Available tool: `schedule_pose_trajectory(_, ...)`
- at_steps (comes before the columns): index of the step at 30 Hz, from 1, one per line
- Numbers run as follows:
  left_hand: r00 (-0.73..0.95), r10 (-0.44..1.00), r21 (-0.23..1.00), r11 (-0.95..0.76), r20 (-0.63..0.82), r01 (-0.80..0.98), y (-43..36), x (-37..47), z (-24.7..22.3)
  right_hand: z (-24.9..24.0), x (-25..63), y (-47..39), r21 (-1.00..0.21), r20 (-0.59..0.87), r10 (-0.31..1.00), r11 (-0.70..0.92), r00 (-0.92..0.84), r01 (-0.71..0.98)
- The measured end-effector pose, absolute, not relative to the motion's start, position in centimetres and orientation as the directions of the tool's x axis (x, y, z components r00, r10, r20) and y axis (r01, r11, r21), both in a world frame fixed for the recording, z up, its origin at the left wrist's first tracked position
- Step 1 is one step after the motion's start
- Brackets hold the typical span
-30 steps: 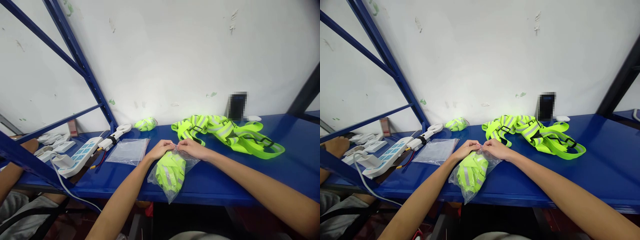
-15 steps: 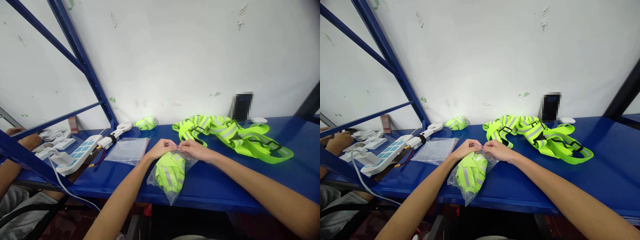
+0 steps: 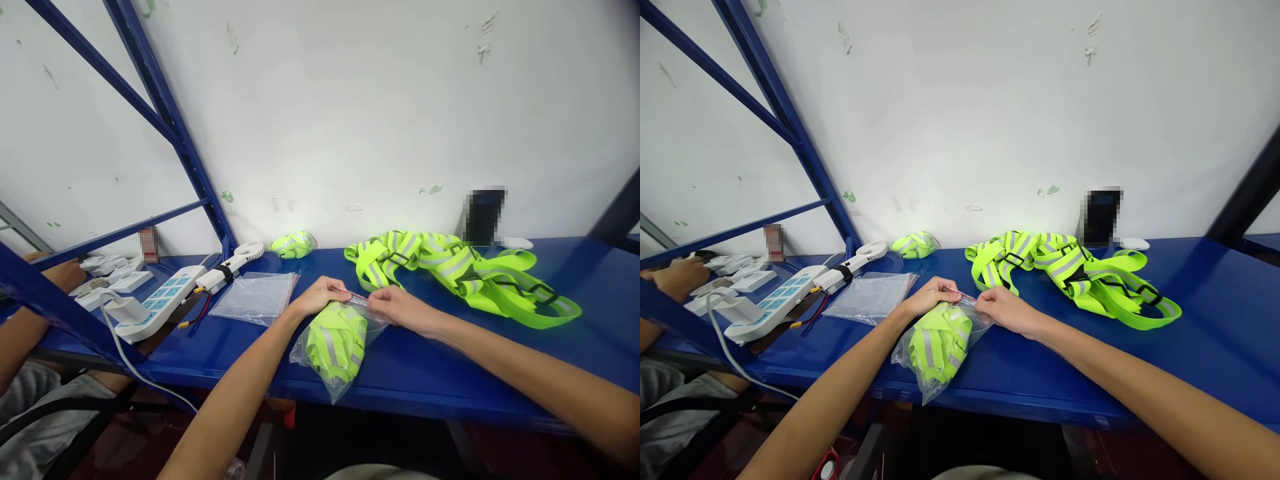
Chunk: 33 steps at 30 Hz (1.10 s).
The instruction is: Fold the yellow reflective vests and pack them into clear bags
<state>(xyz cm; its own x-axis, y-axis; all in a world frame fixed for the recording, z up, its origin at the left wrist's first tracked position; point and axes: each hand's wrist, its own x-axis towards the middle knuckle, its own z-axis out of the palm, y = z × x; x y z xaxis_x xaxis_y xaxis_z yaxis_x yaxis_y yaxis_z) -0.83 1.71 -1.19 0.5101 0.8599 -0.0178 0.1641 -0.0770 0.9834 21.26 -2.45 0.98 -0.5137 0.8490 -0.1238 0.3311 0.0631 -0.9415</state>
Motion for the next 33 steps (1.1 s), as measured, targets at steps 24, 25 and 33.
schedule_pose_trajectory(24,0.331,0.925,0.960,-0.243,0.187,0.136,1.8,-1.2,-0.3,1.7,28.0,-3.1,-0.608,0.297,0.880,0.473,-0.371,0.638)
schedule_pose_trajectory(25,0.320,0.923,0.957,-0.264,0.213,0.124,1.9,-1.4,0.4,1.8,27.5,-2.0,-0.532,0.380,0.849,0.525,-0.367,0.665)
schedule_pose_trajectory(33,-0.410,0.755,0.833,-0.553,0.511,0.020,8.0,-7.7,9.6,0.0,25.1,3.5,-0.056,0.598,0.660,0.601,-0.456,0.797)
